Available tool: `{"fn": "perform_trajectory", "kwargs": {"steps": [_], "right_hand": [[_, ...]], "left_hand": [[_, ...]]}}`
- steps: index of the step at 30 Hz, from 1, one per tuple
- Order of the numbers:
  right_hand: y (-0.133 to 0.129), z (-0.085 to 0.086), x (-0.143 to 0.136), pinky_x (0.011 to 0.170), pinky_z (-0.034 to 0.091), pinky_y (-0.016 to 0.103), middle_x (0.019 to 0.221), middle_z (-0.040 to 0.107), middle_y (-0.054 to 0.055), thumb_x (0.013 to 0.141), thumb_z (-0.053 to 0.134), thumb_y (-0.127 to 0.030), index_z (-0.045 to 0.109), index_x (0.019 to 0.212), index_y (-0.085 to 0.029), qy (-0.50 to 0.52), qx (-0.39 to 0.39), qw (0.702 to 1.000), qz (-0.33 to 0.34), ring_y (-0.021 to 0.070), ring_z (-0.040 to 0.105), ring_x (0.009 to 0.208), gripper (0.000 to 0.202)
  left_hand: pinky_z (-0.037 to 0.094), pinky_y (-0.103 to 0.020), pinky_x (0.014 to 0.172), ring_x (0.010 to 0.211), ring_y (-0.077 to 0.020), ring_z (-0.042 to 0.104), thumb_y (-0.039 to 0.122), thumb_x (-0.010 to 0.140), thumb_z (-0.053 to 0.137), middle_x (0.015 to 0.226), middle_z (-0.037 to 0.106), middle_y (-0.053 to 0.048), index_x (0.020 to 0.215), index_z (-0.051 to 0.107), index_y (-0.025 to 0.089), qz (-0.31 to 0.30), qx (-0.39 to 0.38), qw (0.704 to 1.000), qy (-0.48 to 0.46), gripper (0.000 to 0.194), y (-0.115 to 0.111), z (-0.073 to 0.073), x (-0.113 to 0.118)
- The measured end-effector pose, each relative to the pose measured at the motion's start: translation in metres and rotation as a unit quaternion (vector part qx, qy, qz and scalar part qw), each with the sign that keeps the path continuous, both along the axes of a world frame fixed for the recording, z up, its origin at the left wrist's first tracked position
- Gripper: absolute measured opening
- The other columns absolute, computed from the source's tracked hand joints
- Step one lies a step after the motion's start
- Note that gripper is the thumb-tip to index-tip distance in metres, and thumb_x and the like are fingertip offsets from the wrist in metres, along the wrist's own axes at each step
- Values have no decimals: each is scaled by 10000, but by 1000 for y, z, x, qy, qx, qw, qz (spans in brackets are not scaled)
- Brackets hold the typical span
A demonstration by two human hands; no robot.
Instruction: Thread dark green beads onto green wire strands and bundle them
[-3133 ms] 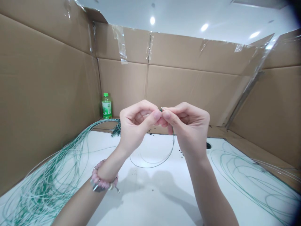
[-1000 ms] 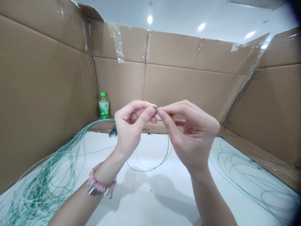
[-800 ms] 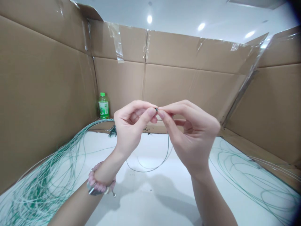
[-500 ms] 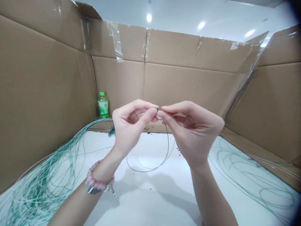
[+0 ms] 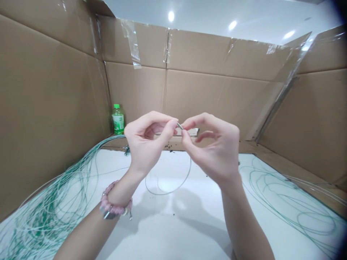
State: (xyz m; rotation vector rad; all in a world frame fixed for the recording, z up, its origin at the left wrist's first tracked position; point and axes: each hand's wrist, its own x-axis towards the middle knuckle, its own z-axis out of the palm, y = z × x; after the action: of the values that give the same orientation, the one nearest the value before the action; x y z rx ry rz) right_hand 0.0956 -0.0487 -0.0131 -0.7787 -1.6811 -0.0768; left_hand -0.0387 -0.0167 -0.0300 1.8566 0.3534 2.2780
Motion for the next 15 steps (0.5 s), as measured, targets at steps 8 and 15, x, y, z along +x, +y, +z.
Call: {"fn": "perform_trajectory", "kwargs": {"steps": [8,15], "right_hand": [[4,13,34,611,573,213,863,721,24,746,689,-263,721,881,-197,-34,-182,979,82,144,676,777,153],[16,5,24,595,541,208,713,701,11,782,653,-202,708,739,-159,12,-151,975,163,125,670,711,82]], "left_hand": [[509,-149,521,547,-68,623,138,760,667,614,673,25,693,694,164,-5,-68,996,52,77,9,-6,6],[511,-156,552,584,-71,626,178,769,679,652,683,16,704,708,179,-24,-66,997,36,71,11,-10,16]]}}
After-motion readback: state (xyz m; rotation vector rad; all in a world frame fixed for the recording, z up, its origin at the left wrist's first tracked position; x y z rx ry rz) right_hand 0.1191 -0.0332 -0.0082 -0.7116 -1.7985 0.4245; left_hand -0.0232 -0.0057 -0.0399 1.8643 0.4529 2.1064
